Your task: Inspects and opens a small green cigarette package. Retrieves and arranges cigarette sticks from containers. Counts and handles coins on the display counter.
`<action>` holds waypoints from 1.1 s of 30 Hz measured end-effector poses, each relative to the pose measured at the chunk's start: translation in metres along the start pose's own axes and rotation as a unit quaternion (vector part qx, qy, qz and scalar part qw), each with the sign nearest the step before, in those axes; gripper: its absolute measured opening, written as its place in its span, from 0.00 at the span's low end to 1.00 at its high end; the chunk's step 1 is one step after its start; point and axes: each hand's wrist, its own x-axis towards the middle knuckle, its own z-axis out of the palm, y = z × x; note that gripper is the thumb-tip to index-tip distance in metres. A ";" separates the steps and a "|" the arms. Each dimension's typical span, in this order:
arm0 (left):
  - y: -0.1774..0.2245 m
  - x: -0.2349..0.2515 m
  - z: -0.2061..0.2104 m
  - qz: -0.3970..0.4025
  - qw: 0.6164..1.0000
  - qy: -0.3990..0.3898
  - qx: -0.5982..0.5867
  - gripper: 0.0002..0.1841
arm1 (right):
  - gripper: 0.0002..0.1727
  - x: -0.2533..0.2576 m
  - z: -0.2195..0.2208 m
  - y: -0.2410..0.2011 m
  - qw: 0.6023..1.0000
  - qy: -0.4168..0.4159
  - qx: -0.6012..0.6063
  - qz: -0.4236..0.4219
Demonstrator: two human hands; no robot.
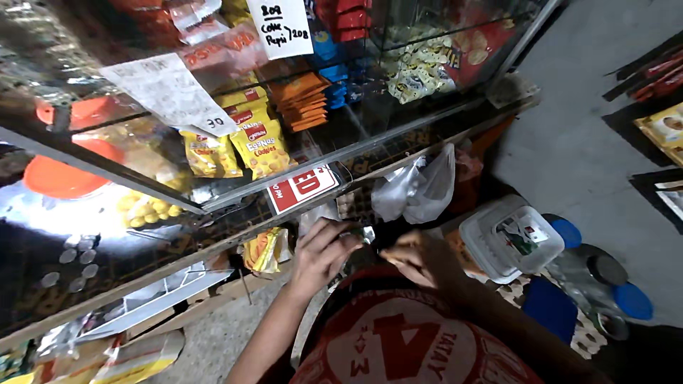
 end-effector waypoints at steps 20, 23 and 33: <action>0.006 0.000 0.006 0.068 0.995 -0.042 0.061 0.06 | 0.10 0.022 0.014 -0.006 0.985 -0.069 0.050 0.152; -0.002 -0.004 0.001 -0.032 0.996 -0.013 -0.079 0.08 | 0.11 0.013 0.011 0.003 0.995 -0.002 0.065 0.081; 0.005 0.001 0.007 -0.085 0.964 -0.064 -0.242 0.16 | 0.20 -0.019 0.010 0.038 0.940 -0.145 0.136 0.278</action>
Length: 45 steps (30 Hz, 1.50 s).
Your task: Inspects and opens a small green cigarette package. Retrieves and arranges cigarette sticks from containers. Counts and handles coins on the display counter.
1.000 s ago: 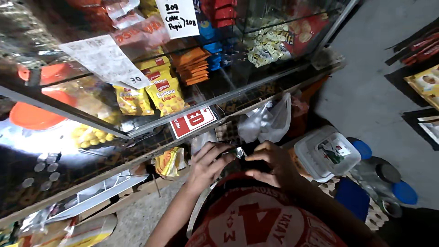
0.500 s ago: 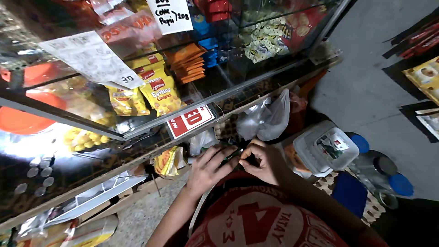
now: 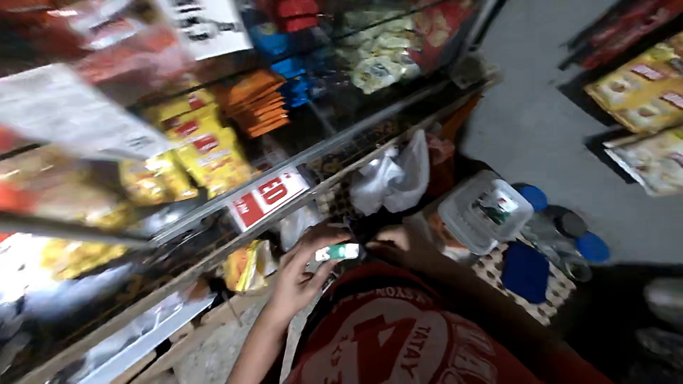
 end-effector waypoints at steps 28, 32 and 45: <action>-0.013 0.173 0.254 -0.125 0.843 -0.476 0.215 0.16 | 0.31 -0.103 -0.155 0.055 0.885 0.451 -0.118 -0.005; -0.028 0.194 0.291 -0.072 0.865 -0.460 0.189 0.34 | 0.32 -0.132 -0.202 0.064 0.784 0.598 -0.146 -0.088; -0.027 0.245 0.368 -0.034 0.785 -0.592 0.180 0.25 | 0.36 -0.170 -0.206 0.110 0.810 0.546 -0.193 0.094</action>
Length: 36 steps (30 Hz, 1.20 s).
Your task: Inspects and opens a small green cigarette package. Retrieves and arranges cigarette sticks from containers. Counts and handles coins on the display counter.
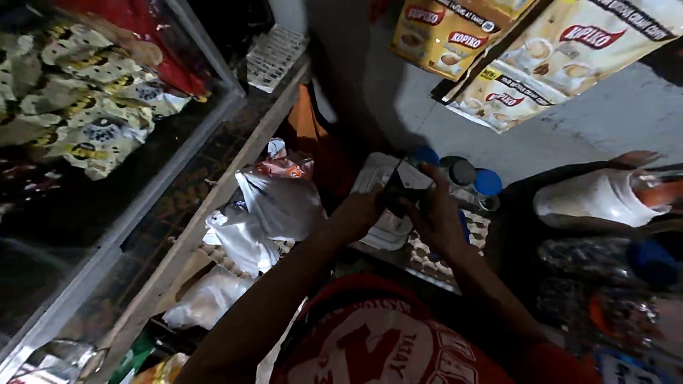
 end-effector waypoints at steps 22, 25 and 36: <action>-0.027 0.037 0.001 0.092 0.993 0.055 0.043 0.26 | 0.46 -0.017 0.019 0.025 0.980 0.024 0.114 0.159; -0.031 0.023 0.003 0.074 0.978 0.113 -0.158 0.42 | 0.49 -0.014 0.013 0.033 0.891 0.079 0.314 0.317; -0.001 0.014 0.051 0.159 0.866 0.380 -0.284 0.11 | 0.33 -0.034 0.046 0.052 0.762 -0.068 0.458 0.453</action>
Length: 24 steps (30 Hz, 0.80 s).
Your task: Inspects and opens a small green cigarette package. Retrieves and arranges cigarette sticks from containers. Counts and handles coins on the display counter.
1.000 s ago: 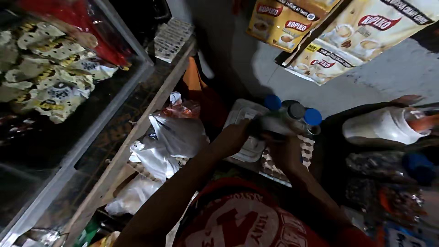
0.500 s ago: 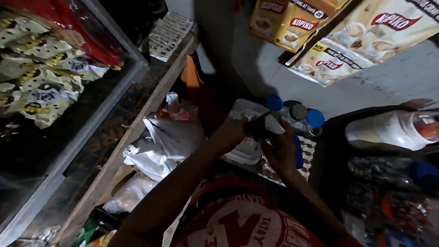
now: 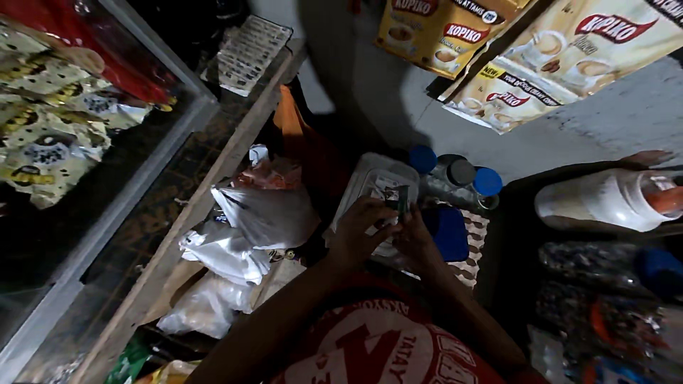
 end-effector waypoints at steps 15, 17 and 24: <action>0.003 -0.012 -0.018 0.073 0.984 -0.150 0.069 0.11 | 0.33 0.018 -0.014 -0.016 0.960 -0.058 -0.273 0.009; 0.002 -0.015 -0.020 0.049 0.986 -0.149 0.056 0.17 | 0.32 0.016 -0.010 -0.016 0.962 -0.072 -0.263 0.014; -0.016 -0.026 -0.014 -0.036 0.981 -0.189 -0.010 0.24 | 0.27 0.011 0.002 -0.008 0.968 -0.119 -0.217 0.045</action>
